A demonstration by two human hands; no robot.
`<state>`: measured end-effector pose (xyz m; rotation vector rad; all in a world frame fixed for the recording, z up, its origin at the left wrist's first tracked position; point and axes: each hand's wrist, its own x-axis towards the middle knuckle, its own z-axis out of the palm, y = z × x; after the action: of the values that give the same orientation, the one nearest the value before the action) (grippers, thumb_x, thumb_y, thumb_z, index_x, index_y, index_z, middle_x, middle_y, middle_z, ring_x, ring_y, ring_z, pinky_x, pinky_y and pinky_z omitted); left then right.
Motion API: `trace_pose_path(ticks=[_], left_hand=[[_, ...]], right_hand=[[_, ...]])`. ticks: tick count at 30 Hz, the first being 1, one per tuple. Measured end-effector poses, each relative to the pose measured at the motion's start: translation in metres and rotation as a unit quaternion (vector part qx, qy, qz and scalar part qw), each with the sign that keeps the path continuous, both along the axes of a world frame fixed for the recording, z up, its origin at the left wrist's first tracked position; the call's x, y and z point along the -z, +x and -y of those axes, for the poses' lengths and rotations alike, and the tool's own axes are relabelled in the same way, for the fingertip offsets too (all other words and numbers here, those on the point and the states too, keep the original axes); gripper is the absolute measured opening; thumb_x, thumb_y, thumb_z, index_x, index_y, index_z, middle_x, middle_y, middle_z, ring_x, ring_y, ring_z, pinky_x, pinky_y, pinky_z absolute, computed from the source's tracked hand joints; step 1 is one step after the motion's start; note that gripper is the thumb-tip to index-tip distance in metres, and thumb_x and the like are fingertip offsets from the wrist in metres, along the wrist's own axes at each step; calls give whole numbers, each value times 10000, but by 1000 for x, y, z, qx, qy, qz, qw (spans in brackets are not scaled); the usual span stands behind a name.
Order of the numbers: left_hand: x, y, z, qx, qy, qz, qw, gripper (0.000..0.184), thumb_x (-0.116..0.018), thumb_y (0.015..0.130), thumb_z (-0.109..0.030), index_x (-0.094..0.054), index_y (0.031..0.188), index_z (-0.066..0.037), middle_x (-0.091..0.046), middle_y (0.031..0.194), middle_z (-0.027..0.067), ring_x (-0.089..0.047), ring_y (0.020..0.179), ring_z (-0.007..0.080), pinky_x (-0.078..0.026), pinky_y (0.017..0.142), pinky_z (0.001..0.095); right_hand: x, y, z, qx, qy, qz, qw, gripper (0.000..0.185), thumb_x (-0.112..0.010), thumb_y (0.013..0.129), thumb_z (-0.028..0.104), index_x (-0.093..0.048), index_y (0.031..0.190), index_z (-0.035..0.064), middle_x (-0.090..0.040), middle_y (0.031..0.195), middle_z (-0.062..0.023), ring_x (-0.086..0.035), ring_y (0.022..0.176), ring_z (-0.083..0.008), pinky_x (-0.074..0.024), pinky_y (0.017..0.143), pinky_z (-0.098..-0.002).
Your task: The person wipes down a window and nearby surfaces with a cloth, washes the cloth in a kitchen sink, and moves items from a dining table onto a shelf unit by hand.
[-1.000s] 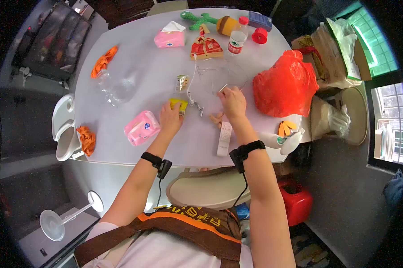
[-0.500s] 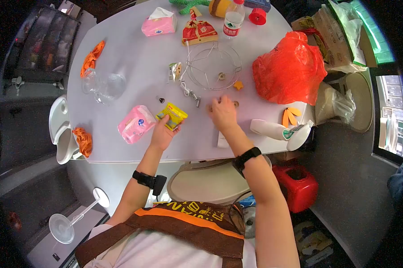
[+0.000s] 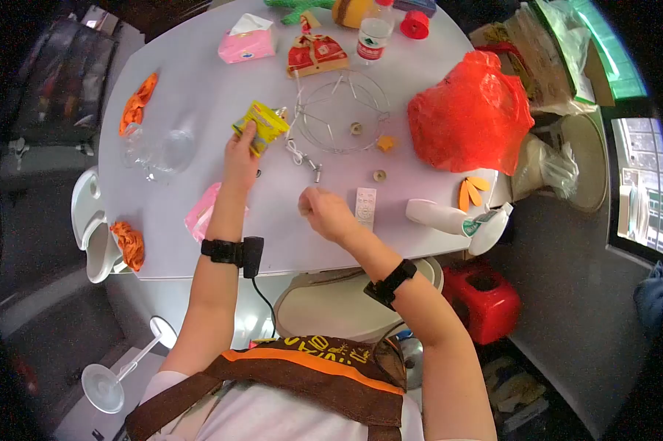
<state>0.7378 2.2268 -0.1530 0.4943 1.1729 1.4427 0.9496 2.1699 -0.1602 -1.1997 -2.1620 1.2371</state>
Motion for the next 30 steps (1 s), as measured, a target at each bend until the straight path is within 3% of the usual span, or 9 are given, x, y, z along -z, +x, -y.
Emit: trace_pose_path(ticks=[1,4,6,8,14,16,19,23,30], left_hand=[[-7,2,1,-11,-10,35,999,399,-570,922,-269,-485,1204,0,-574,1123,71,-557,1017,137,-456,870,318],[1,-7,22,-38,-14,70,997,336,-587,912,-215,-530,1154,10,-591,1083,47,-562,966,124,-444,854,275],[14,-17,36,-58,-16,60,996,352,-602,899,-215,-532,1159,12,-587,1093,52,-560,973,129,-443,859,279],[18,-24,37,-76,-25,48,996,370,-616,886,-214,-533,1165,14,-584,1103,58,-559,980,134,-443,864,283],[82,-28,-36,65,-47,-343,936,451,-678,819,-266,-567,1134,38,-591,1109,93,-558,993,153,-448,840,299],[93,-24,-53,70,26,-591,804,449,-693,802,-277,-591,1100,44,-621,1038,94,-583,937,158,-464,813,314],[74,-15,-56,96,-89,-413,901,394,-694,803,-266,-622,1073,12,-641,969,80,-603,866,150,-480,772,302],[37,-16,-28,6,-40,-246,969,291,-664,832,-191,-629,1044,6,-647,937,54,-603,832,125,-482,727,265],[-95,42,56,32,65,3,997,279,-601,850,-37,-569,1111,58,-611,1018,55,-573,927,136,-449,850,271]], right_hand=[[-3,4,1,41,-93,-44,994,192,-545,729,16,-559,920,22,-628,815,-175,-624,793,-344,-494,708,-406],[-7,31,-31,224,-128,52,965,192,-528,756,51,-552,939,-1,-647,818,-197,-647,768,-327,-501,685,-383],[-9,50,-52,340,-8,24,940,223,-568,781,131,-561,941,-24,-656,815,-197,-658,741,-307,-503,670,-375],[-4,67,-71,369,-101,-11,924,270,-597,793,185,-566,938,-41,-660,805,-186,-662,743,-269,-506,673,-354],[9,68,-69,404,-89,20,910,278,-607,812,211,-568,926,-39,-642,718,-132,-631,564,-198,-497,540,-327],[1,65,-55,404,-141,11,904,273,-607,814,210,-568,919,-38,-639,705,-123,-624,538,-192,-493,518,-322],[0,67,-38,363,-156,9,918,242,-596,821,191,-567,915,-30,-635,698,-114,-627,549,-187,-487,493,-315],[-36,67,-23,278,-200,-12,939,179,-578,833,128,-580,946,-12,-618,689,-86,-605,556,-147,-492,532,-286],[-140,61,16,191,-101,-207,954,221,-539,904,87,-582,1106,11,-559,697,-11,-550,589,-81,-464,549,-231]])
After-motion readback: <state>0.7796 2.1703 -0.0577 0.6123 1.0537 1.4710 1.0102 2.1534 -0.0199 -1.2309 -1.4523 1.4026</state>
